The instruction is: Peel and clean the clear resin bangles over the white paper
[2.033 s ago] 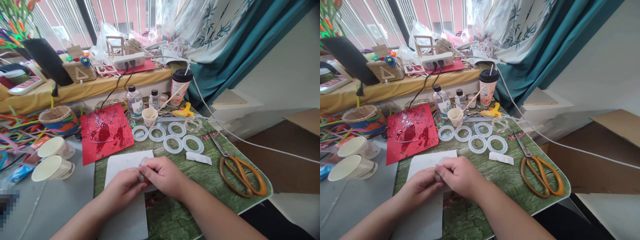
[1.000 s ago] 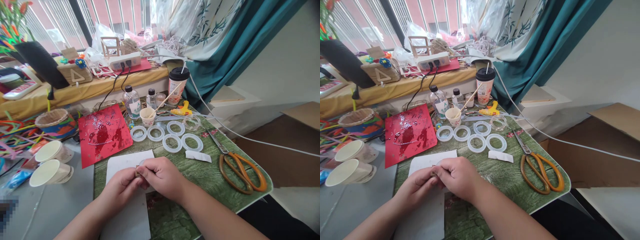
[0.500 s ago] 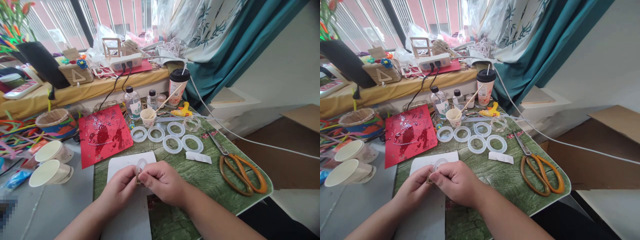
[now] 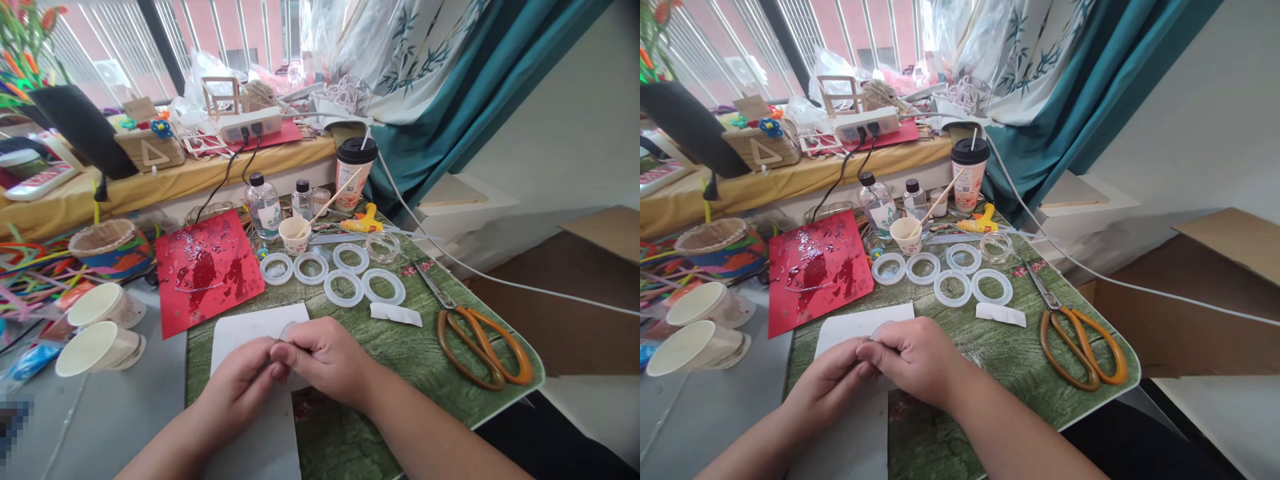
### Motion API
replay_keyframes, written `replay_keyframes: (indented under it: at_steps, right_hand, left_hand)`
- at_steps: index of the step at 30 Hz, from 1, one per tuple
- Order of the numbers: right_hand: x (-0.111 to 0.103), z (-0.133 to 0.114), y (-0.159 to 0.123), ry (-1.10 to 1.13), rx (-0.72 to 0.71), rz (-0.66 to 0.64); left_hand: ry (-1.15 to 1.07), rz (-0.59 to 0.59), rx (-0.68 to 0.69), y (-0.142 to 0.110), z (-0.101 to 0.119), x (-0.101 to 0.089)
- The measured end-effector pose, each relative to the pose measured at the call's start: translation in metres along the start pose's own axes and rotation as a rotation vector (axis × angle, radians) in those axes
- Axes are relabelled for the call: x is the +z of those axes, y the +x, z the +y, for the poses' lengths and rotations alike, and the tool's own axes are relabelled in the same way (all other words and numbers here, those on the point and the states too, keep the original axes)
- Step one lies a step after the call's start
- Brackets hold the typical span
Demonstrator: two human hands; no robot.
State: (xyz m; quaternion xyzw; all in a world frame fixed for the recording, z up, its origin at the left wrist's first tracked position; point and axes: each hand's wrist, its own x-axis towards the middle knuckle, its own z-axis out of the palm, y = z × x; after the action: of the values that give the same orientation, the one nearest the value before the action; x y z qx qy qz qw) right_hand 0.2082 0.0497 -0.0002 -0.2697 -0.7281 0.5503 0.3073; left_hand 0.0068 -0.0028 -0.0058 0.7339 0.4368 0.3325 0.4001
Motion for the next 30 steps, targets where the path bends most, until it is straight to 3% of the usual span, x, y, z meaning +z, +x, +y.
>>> replay_keyframes:
  at_steps: [2,5,7,11,12,14,15,18,21,30]
  right_hand:
    - [-0.001,0.001,0.003,0.052,0.065,0.058]
    - [-0.004,0.002,0.006,0.078,0.164,0.307]
    - [-0.005,0.002,0.005,0.085,0.162,0.374]
    - [-0.003,0.001,0.003,0.102,0.094,0.053]
    - [-0.003,0.002,0.003,0.079,0.136,0.083]
    - [-0.004,0.005,0.004,0.017,0.26,0.297]
    - [-0.004,0.006,0.004,0.03,0.265,0.321]
    - [-0.004,0.008,0.004,0.122,0.235,0.278]
    - [-0.002,0.007,0.002,0.048,0.196,0.247]
    - [0.007,0.014,-0.009,0.057,0.183,0.195]
  left_hand:
    - [-0.006,0.017,-0.001,0.002,0.002,-0.003]
    - [-0.039,0.029,-0.042,0.003,0.003,-0.007]
    - [-0.055,0.048,-0.075,0.002,0.003,-0.007]
    - [-0.084,0.049,-0.065,0.0,0.003,-0.003]
    - [-0.102,0.051,-0.067,0.0,0.004,-0.003]
    - [-0.159,0.079,-0.096,0.0,0.004,-0.002]
    - [-0.201,0.111,-0.111,0.0,0.005,-0.002]
    - [-0.335,0.136,-0.16,-0.001,0.006,0.0]
    - [-0.412,0.124,-0.153,-0.002,0.004,0.003]
    - [-0.35,0.293,-0.178,-0.003,-0.004,0.007]
